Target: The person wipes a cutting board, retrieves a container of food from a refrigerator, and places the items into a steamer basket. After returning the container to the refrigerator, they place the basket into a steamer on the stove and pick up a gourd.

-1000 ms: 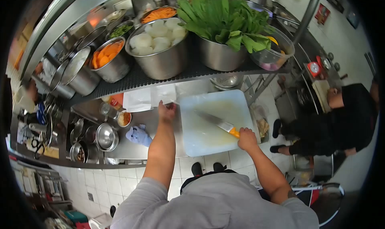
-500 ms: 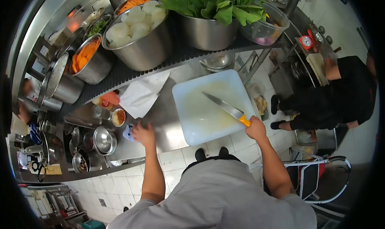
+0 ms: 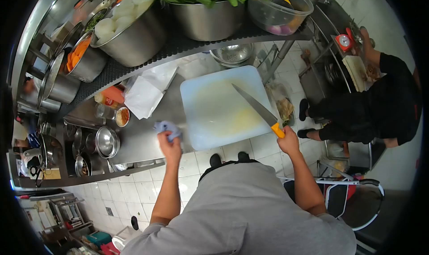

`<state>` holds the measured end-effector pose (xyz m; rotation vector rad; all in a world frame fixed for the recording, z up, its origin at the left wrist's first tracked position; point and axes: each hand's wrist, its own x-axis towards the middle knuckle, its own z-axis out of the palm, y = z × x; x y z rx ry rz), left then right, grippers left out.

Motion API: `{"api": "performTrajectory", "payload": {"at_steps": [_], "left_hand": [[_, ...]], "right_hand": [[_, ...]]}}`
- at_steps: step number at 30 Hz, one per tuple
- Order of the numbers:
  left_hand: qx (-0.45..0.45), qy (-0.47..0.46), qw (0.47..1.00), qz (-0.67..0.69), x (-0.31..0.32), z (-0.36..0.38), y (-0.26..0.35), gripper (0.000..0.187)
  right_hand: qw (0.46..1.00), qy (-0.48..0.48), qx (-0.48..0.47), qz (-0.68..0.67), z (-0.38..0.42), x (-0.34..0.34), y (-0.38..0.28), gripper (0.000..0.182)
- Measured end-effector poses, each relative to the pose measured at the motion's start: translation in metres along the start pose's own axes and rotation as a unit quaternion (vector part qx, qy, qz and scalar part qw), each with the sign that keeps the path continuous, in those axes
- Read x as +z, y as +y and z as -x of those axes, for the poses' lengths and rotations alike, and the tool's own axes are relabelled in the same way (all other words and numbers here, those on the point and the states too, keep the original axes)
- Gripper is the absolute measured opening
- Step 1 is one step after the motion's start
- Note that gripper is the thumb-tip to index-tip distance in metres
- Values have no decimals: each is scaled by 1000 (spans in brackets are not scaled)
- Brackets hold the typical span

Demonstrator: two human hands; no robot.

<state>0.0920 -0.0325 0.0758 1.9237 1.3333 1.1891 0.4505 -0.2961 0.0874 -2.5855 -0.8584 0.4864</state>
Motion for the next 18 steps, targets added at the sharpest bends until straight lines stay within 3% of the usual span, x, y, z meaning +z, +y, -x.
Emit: {"api": "performTrajectory", "payload": {"at_steps": [1, 3, 4, 7, 10, 12, 15, 17, 18], "left_hand": [[1, -54, 999, -9, 17, 0, 10, 25], [39, -101, 990, -88, 59, -6, 25, 52], [87, -118, 964, -221, 75, -7, 32, 59], [25, -149, 930, -335, 120, -1, 32, 52], [27, -185, 958, -216, 156, 25, 45, 42], [156, -208, 951, -168, 204, 65, 57, 33], [116, -354, 928, 12, 233, 102, 117, 37], [196, -322, 923, -75, 215, 94, 147, 42], [193, -320, 924, -80, 200, 92, 153, 42]], "right_hand": [[1000, -1, -2, 0, -1, -3, 2, 28], [1000, -24, -2, -12, -2, -13, 8, 29], [1000, -25, -1, -11, -2, -18, 13, 29], [999, -25, -32, -21, -8, -33, 23, 29], [998, -27, -53, -34, -12, -47, 24, 29], [993, 3, -100, -67, -19, -50, 26, 30], [992, -12, -111, -66, -31, -63, 22, 29], [989, -12, -128, -74, -36, -71, 24, 29], [987, -7, -142, -78, -38, -74, 26, 29]]}}
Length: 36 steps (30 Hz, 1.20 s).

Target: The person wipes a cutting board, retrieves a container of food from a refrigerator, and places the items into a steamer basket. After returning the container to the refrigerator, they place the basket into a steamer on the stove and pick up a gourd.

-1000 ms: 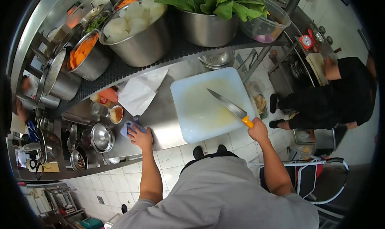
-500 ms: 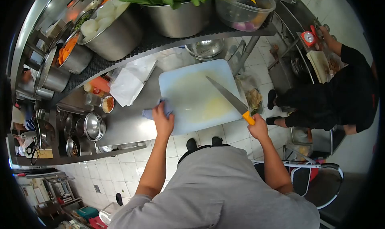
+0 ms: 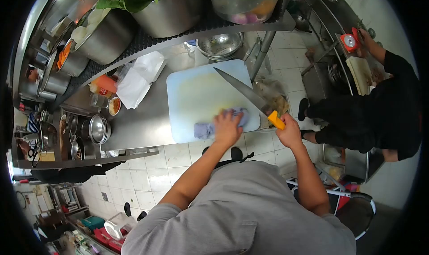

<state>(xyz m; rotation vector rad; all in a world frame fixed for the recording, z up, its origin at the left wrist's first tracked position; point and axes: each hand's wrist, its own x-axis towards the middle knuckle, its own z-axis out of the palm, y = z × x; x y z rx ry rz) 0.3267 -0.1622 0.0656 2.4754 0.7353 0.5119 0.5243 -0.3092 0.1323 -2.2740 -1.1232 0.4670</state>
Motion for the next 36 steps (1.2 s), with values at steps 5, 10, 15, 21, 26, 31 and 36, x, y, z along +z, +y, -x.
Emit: {"api": "performTrajectory", "payload": {"at_steps": [5, 10, 15, 21, 26, 31, 36], "left_hand": [[-157, -47, 984, -72, -10, 32, -18, 53], [-176, 163, 971, -6, -38, 23, -85, 49], [-350, 247, 876, -220, -80, 0, -155, 32], [-85, 70, 981, -162, 56, -30, -30, 20], [-11, -118, 992, 48, 52, -38, 42, 35], [-105, 75, 988, 82, -10, -89, -52, 45], [-285, 111, 948, -86, -5, -160, -101, 38]], "right_hand": [[999, -4, 5, -36, 6, -4, 19, 28], [999, -2, 13, -46, 13, -4, 36, 29], [999, -15, 31, -40, 26, -13, 37, 30], [999, 0, 21, -47, 20, -22, 34, 30], [997, 23, -20, -68, 9, -34, 21, 28], [996, 50, -4, -79, 19, -41, 25, 27], [997, 56, -1, -61, 31, -48, 20, 30]]}}
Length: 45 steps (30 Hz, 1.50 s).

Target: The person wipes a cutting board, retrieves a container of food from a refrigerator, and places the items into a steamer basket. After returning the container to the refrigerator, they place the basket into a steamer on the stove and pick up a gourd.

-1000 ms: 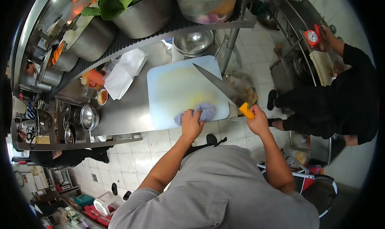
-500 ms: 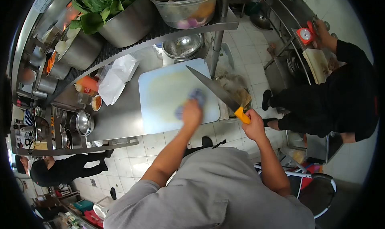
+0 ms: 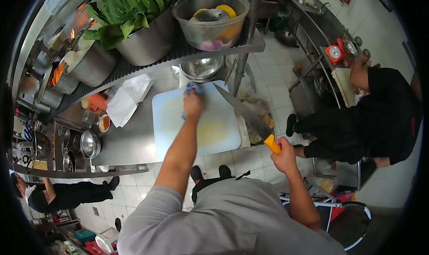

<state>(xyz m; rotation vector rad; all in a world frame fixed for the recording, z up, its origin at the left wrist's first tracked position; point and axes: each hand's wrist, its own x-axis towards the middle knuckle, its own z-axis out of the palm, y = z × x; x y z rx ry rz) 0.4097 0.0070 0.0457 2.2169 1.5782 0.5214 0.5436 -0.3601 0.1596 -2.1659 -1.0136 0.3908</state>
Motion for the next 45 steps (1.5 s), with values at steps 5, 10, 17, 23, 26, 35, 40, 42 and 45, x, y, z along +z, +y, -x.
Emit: {"api": "performTrajectory", "payload": {"at_steps": [5, 10, 17, 23, 26, 35, 40, 42, 45], "left_hand": [[199, -143, 969, -39, 44, 80, 56, 25], [404, -278, 869, 64, -12, 171, 37, 35], [76, 36, 994, 73, -107, 40, -96, 40], [-46, 67, 997, -4, -3, 53, -81, 23], [168, -50, 976, 132, 8, 144, -7, 22], [6, -85, 996, -17, -99, 210, -100, 33], [-65, -252, 861, 437, -123, 234, -107, 47], [-90, -124, 806, 571, -133, 238, -82, 51], [-115, 42, 733, 669, -136, 230, -59, 53]], "right_hand": [[1000, -9, 12, -13, 0, -3, -3, 28], [999, -13, -20, -23, -14, 6, -1, 29], [997, -37, -57, -28, -18, 19, 11, 29], [992, -99, -21, -74, -39, 47, 29, 28], [982, -115, -50, -141, -41, 51, 20, 29], [964, -170, -86, -187, -66, 97, 31, 30], [925, -299, -81, -218, -48, 143, -25, 31], [919, -333, -128, -164, -33, 170, -54, 32], [889, -356, -277, -82, -20, 209, -90, 31]]}}
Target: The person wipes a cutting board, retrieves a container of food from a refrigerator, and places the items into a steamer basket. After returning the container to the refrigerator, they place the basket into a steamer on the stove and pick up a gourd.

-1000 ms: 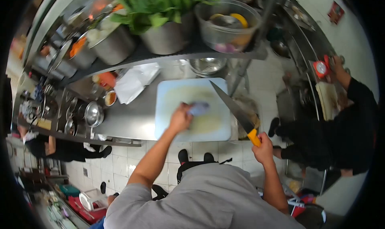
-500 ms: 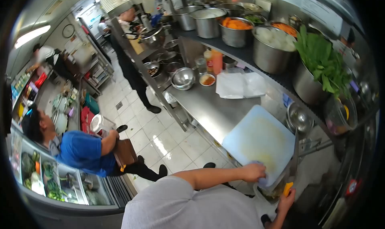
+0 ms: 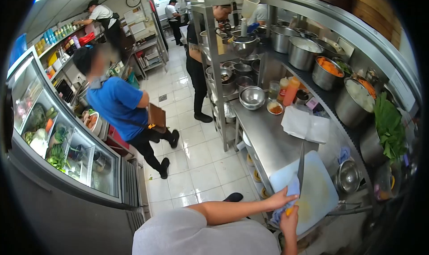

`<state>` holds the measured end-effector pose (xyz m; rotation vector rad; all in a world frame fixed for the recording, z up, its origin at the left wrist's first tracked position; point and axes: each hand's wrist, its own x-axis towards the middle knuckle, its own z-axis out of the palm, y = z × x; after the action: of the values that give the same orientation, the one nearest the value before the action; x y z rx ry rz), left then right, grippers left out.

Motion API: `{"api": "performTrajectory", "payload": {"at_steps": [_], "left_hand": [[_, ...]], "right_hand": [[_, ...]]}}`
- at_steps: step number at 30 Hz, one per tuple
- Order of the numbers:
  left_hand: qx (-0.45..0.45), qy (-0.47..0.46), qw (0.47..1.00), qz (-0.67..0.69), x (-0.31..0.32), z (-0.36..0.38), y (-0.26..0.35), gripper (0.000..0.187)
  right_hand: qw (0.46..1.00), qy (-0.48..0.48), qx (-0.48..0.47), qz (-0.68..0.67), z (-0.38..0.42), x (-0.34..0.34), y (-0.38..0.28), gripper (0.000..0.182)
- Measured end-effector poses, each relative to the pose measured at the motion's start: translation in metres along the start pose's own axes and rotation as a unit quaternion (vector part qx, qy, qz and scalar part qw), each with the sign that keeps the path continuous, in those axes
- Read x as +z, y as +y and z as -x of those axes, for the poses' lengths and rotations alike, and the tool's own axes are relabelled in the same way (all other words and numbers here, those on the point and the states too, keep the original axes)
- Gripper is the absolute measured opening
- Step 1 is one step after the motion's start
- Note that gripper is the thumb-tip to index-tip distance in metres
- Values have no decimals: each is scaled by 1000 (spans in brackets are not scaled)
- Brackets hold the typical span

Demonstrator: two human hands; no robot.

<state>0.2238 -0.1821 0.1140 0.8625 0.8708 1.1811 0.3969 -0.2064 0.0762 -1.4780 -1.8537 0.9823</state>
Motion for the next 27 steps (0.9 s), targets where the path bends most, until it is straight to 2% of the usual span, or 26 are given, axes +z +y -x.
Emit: {"api": "performTrajectory", "payload": {"at_steps": [2, 3, 5, 7, 8, 10, 12, 13, 15, 16, 17, 18, 19, 21, 23, 24, 25, 26, 27], "left_hand": [[-42, 236, 966, -96, -5, -8, 1, 44], [-28, 263, 964, -11, -13, -14, 3, 35], [-34, 297, 954, 23, -37, -27, 3, 33], [-26, 342, 937, 61, -65, -51, -6, 33], [-28, 335, 940, 59, -80, -63, -7, 33], [-14, 365, 931, 7, -97, -91, 4, 38], [26, 398, 910, -115, -107, -107, 33, 45], [24, 391, 913, -112, -117, -117, 38, 45], [45, 272, 905, -324, -148, -133, 31, 52], [46, 264, 908, -323, -158, -133, 30, 52], [-28, 258, 865, -430, -169, -131, 31, 52], [-100, 250, 805, -529, -182, -128, 33, 52], [-99, 248, 806, -528, -195, -122, 30, 52], [40, 302, 824, -477, -229, -99, 8, 51], [103, 288, 793, -527, -280, -44, -18, 49], [84, 258, 805, -527, -304, 0, -19, 47], [-23, 209, 802, -559, -331, 49, -26, 43], [-28, 178, 782, -597, -367, 103, -47, 41], [-89, 187, 759, -617, -421, 155, -108, 44]], "right_hand": [[983, -36, -111, 140, -9, 15, -42, 32], [983, -40, -114, 141, -7, 17, -51, 32], [978, -117, -23, 172, -6, 13, -68, 34], [974, -134, -8, 182, 10, -2, -64, 34], [970, -150, 13, 191, 24, -11, -57, 34], [973, -128, 36, 190, 57, -33, -38, 30], [976, -81, 53, 197, 76, -45, 0, 29], [977, -43, 63, 200, 83, -52, 23, 29], [975, 30, 87, 203, 101, -60, 58, 28], [972, 68, 97, 203, 106, -59, 62, 28], [965, 124, 97, 208, 97, -55, 49, 19], [964, 128, 99, 211, 91, -53, 51, 19], [953, 144, 112, 243, 77, -52, 58, 22], [942, 156, 120, 272, 55, -46, 62, 24], [924, 185, 132, 307, 32, -35, 62, 29], [926, 181, 128, 304, 23, -32, 65, 29], [921, 184, 122, 321, 17, -31, 75, 29], [915, 188, 118, 337, 13, -29, 85, 29], [917, 187, 114, 333, 7, -29, 95, 29]]}}
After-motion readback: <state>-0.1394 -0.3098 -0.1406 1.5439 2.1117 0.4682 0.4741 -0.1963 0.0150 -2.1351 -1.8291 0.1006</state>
